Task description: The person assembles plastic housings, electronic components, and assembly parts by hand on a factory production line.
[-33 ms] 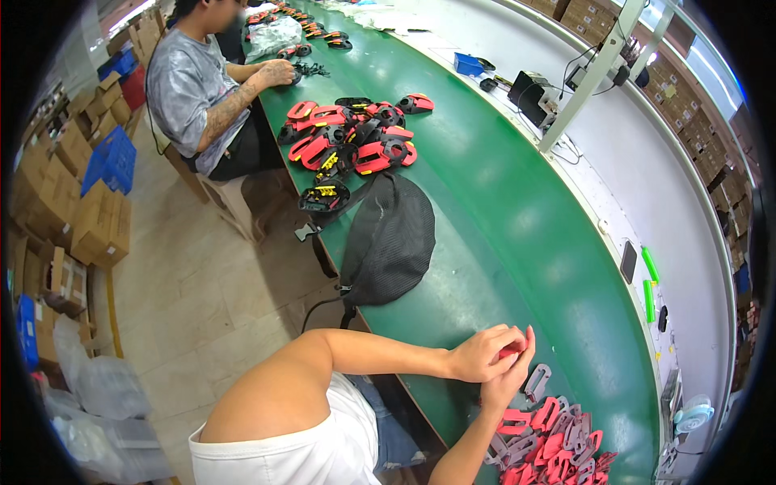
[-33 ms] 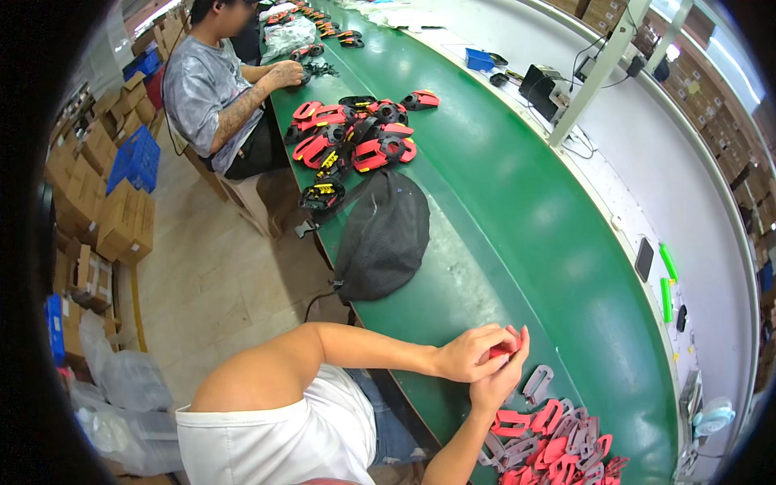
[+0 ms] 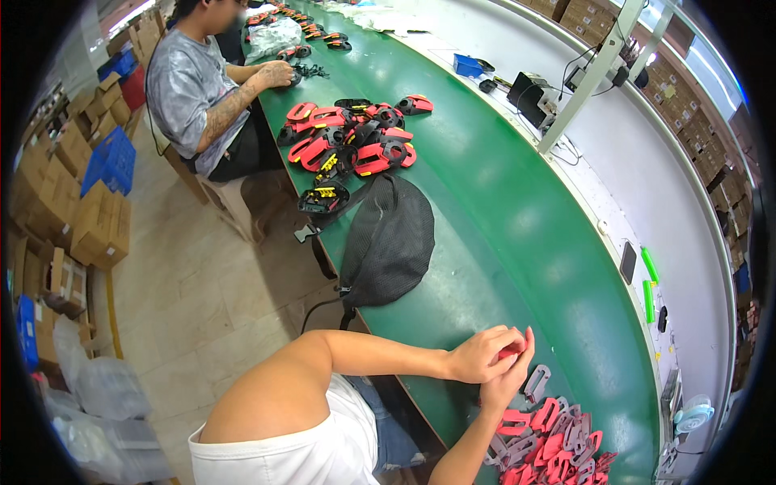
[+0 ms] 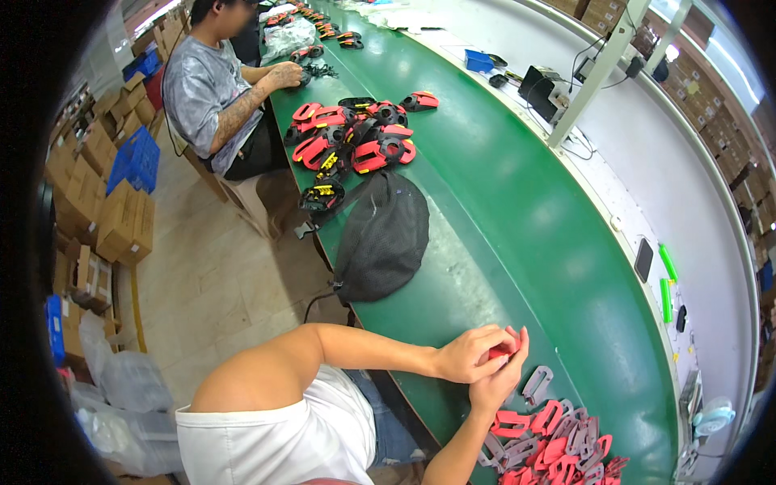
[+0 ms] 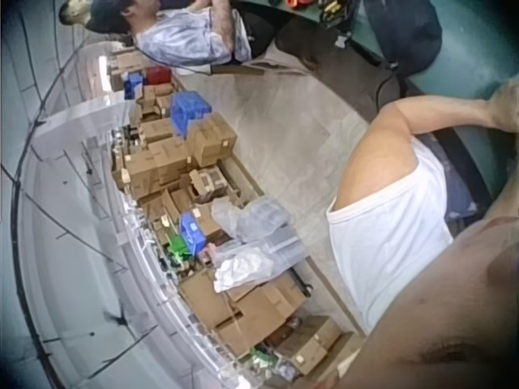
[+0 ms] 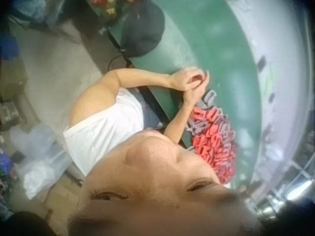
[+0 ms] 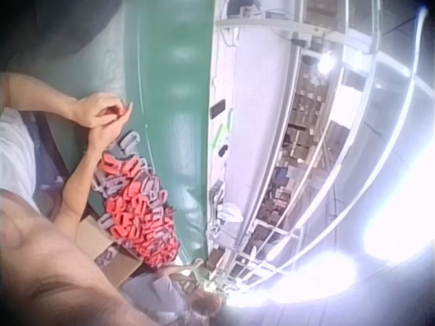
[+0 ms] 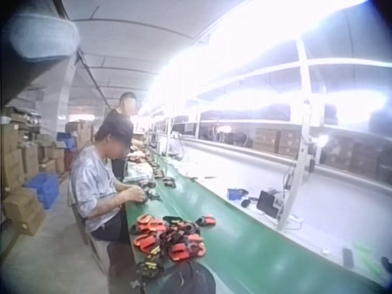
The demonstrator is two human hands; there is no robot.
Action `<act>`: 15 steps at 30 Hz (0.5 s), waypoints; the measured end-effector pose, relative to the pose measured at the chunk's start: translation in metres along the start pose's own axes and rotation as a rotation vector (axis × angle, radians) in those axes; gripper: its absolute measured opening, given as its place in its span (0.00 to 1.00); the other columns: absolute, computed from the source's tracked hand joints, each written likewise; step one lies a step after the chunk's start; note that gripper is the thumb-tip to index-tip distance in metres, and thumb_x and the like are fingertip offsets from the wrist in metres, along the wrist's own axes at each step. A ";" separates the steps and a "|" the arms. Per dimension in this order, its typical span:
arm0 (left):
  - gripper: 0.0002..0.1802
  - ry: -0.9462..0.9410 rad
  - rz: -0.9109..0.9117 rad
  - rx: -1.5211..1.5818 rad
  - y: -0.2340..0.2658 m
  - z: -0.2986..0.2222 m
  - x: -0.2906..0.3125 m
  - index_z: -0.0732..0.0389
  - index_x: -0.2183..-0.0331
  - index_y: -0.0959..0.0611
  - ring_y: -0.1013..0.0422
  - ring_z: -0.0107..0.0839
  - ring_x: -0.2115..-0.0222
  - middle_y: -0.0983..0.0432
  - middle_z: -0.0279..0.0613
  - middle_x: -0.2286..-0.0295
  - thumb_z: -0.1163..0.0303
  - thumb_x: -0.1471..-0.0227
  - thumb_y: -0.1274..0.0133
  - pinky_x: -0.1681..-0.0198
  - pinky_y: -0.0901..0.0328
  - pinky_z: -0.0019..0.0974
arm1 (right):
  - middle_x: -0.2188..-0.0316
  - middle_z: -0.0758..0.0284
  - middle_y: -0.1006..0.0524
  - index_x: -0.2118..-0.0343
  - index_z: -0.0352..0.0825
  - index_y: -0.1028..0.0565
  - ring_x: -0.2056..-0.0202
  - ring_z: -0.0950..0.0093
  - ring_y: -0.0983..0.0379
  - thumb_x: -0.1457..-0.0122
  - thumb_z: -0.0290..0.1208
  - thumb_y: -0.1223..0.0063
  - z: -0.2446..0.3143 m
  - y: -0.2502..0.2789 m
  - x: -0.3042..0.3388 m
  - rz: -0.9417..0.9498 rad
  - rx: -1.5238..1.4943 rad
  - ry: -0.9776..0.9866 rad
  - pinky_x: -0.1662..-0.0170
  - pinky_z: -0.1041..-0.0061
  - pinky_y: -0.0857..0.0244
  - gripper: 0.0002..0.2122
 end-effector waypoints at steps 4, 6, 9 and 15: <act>0.13 0.005 -0.004 -0.002 0.001 0.001 0.000 0.67 0.64 0.26 0.32 0.43 0.67 0.30 0.49 0.70 0.73 0.55 0.51 0.61 0.37 0.39 | 0.55 0.56 0.30 0.45 0.29 0.43 0.56 0.66 0.31 0.50 0.25 0.49 0.007 0.001 0.000 -0.001 0.043 0.038 0.52 0.72 0.39 0.28; 0.13 0.008 -0.002 -0.007 0.001 0.002 0.000 0.68 0.64 0.26 0.32 0.43 0.67 0.30 0.49 0.70 0.74 0.55 0.51 0.61 0.37 0.39 | 0.55 0.56 0.30 0.45 0.29 0.43 0.56 0.65 0.31 0.50 0.25 0.49 0.005 -0.001 0.000 0.006 0.016 -0.004 0.52 0.72 0.39 0.28; 0.13 0.014 0.003 -0.005 -0.001 0.002 0.002 0.68 0.64 0.26 0.32 0.43 0.67 0.30 0.49 0.69 0.74 0.55 0.51 0.61 0.37 0.39 | 0.55 0.56 0.30 0.45 0.30 0.43 0.56 0.65 0.31 0.50 0.25 0.49 0.006 0.002 0.000 -0.003 0.045 0.041 0.52 0.72 0.39 0.28; 0.13 0.008 0.001 -0.004 0.000 0.000 0.001 0.68 0.64 0.26 0.33 0.43 0.67 0.31 0.49 0.70 0.74 0.55 0.51 0.61 0.37 0.39 | 0.55 0.56 0.30 0.45 0.30 0.43 0.56 0.65 0.31 0.51 0.26 0.49 0.006 0.000 0.000 0.007 0.048 0.040 0.52 0.72 0.39 0.29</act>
Point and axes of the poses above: each hand's wrist, its own x-axis away from the middle knuckle, its own y-axis out of the back of the hand, z = x × y, the point moved 9 cm from there along -x, towards the middle knuckle
